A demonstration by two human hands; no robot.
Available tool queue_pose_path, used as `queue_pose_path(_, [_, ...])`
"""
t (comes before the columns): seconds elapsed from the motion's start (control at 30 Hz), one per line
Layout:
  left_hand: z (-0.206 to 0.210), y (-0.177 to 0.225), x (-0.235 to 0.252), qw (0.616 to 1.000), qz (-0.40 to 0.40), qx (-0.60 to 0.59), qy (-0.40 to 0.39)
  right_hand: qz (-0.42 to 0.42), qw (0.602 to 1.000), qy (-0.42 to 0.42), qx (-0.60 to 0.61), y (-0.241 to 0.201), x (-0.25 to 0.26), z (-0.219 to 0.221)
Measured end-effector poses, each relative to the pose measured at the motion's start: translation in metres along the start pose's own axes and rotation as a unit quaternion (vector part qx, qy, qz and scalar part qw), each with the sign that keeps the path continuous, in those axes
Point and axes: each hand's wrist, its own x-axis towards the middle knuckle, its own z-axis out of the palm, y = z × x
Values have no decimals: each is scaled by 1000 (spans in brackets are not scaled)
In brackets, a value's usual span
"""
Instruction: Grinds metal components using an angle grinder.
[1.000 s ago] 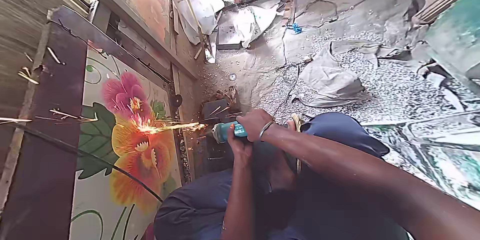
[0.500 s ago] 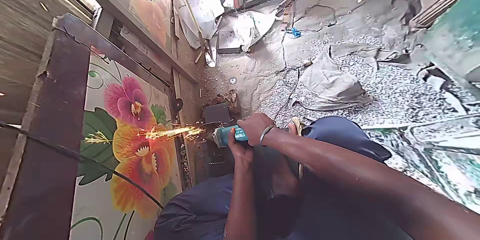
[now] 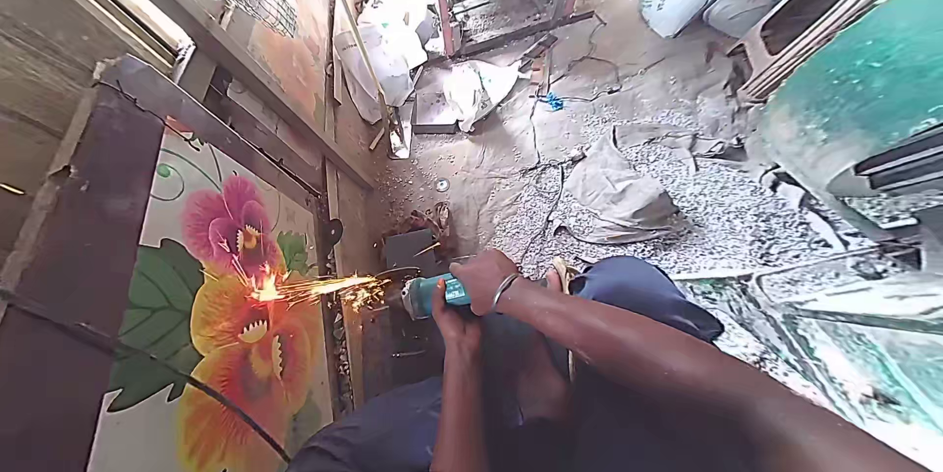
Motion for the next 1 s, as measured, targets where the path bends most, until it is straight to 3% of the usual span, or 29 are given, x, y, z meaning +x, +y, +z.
queue_pose_path(1.0, [-7, 1, 2, 1000, -1, 4, -10, 10, 999, 20, -37, -4, 1, 8])
